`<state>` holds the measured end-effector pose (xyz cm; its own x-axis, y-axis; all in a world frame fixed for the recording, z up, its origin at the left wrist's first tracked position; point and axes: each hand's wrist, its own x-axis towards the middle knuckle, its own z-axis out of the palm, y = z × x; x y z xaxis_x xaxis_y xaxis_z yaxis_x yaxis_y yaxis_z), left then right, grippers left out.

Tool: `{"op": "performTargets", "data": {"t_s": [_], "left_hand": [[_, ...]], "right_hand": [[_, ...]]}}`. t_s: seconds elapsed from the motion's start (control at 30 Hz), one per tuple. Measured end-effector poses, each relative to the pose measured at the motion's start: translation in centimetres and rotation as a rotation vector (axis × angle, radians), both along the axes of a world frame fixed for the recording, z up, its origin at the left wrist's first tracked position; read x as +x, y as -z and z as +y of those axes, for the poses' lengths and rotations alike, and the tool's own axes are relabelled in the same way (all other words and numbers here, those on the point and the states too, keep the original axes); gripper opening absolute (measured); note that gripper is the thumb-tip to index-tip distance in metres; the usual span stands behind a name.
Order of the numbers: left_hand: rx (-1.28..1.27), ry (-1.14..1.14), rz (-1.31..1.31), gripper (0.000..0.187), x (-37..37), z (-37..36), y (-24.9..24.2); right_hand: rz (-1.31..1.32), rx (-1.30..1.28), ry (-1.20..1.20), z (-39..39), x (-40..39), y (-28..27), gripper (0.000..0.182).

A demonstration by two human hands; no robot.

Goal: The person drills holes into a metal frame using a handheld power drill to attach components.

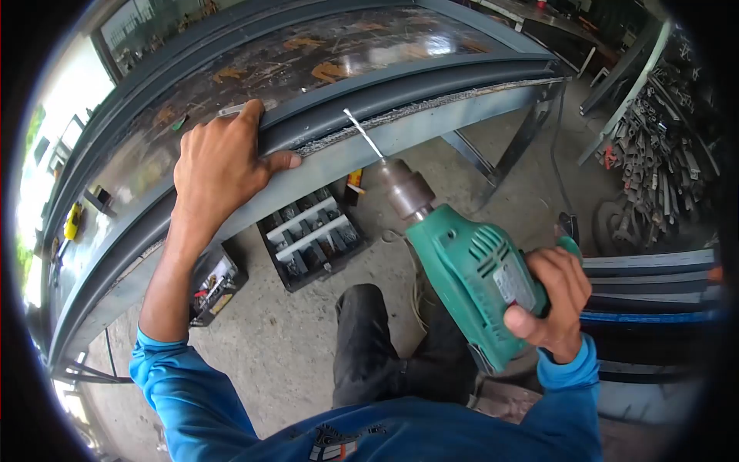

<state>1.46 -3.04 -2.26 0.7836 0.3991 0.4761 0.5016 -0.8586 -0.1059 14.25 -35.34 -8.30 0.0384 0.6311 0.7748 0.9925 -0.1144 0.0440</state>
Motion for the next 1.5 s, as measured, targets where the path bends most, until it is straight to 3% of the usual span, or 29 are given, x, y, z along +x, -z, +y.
{"op": "performTargets", "data": {"t_s": [0.13, 0.3, 0.47, 0.6, 0.73, 0.8, 0.83, 0.87, 0.9, 0.93, 1.0, 1.03, 1.1, 1.17, 1.2, 1.23, 1.27, 1.33, 1.37, 1.43, 1.5], "left_hand": [[-0.142, -0.030, 0.089, 0.052, 0.2, -0.4, -0.4], [-0.226, 0.048, 0.035, 0.044, 0.4, 0.5, -0.5], [-0.521, 0.091, 0.067, 0.031, -2.3, 2.2, -1.6], [-0.393, 0.003, 0.093, 0.022, -10.3, 4.7, -0.9], [-0.359, -0.038, 0.111, 0.025, -12.1, 5.6, -0.9], [-0.416, 0.005, 0.061, 0.036, -12.2, 5.8, 0.5], [-0.516, -0.037, 0.165, 0.044, -12.3, 5.3, -0.9], [-0.519, -0.032, 0.156, 0.046, -12.5, 4.9, -1.5], [-0.533, -0.020, 0.127, 0.041, -12.2, 5.3, -1.8], [-0.545, 0.019, 0.103, 0.037, -12.4, 5.3, -1.2], [-0.582, 0.013, 0.066, 0.035, -11.6, 5.6, 0.3], [-0.683, 0.058, -0.006, 0.037, -11.7, 5.3, -0.2], [-0.794, 0.147, -0.076, 0.039, -14.5, 6.4, -3.4], [-0.939, 0.061, -0.296, 0.041, -19.8, 10.2, -6.1], [-0.901, -0.009, -0.420, 0.043, -22.6, 13.3, -5.7], [-0.901, -0.202, -0.573, 0.036, -25.1, 16.5, -5.3], [-0.869, -0.378, -0.554, 0.052, -27.4, 20.0, -4.6], [-0.713, -0.523, -0.547, 0.074, -29.6, 24.9, -2.7], [-0.706, -0.509, -0.550, 0.074, -28.7, 27.0, -1.9], [-0.977, -0.370, -0.546, 0.090, -27.7, 29.5, -0.5], [-0.850, -0.440, -0.297, 0.086, -25.8, 29.5, -0.2]], "right_hand": [[-0.030, -0.078, 0.204, -2.7, 0.9, -3.2, 0.053], [-0.178, -0.230, 0.275, -6.3, 2.7, -11.7, 0.051], [-0.304, -0.613, 0.416, -7.4, 7.5, -26.4, 0.055], [-0.535, -0.839, 0.462, -8.1, 14.3, -39.7, 0.069], [-0.636, -0.781, 0.581, -4.0, 17.5, -52.7, 0.083], [-0.628, -0.724, 0.739, -1.1, 13.5, -58.2, 0.087], [-0.566, -0.666, 0.819, -0.8, 12.4, -59.8, 0.082], [-0.420, -0.495, 0.392, -1.2, 12.8, -61.4, 0.072], [-0.405, -0.519, 0.250, 6.2, 11.5, -59.5, 0.072], [-0.127, -0.333, 0.235, -3.0, 14.4, -57.7, 0.065], [0.430, 0.060, 0.353, -1.8, -4.9, -54.3, 0.051], [0.692, 0.262, 0.462, 0.8, -8.5, -54.4, 0.045], [0.839, 0.113, 0.216, 1.8, -17.2, -49.2, 0.050], [0.927, 0.140, 0.190, 4.5, -25.9, -41.7, 0.063], [1.145, 0.192, 0.129, 3.6, -27.5, -38.1, 0.073], [0.637, -0.188, 0.247, 3.5, -28.5, -35.5, 0.072], [1.049, -0.075, 0.308, 6.0, -32.8, -33.9, 0.074], [0.980, -0.186, 0.373, 9.3, -37.7, -30.0, 0.073], [0.996, -0.231, 0.377, 10.6, -39.7, -28.4, 0.070], [1.011, -0.282, 0.368, 11.7, -42.1, -25.3, 0.067], [0.870, -0.558, 0.323, 12.0, -43.2, -22.0, 0.060]]}}
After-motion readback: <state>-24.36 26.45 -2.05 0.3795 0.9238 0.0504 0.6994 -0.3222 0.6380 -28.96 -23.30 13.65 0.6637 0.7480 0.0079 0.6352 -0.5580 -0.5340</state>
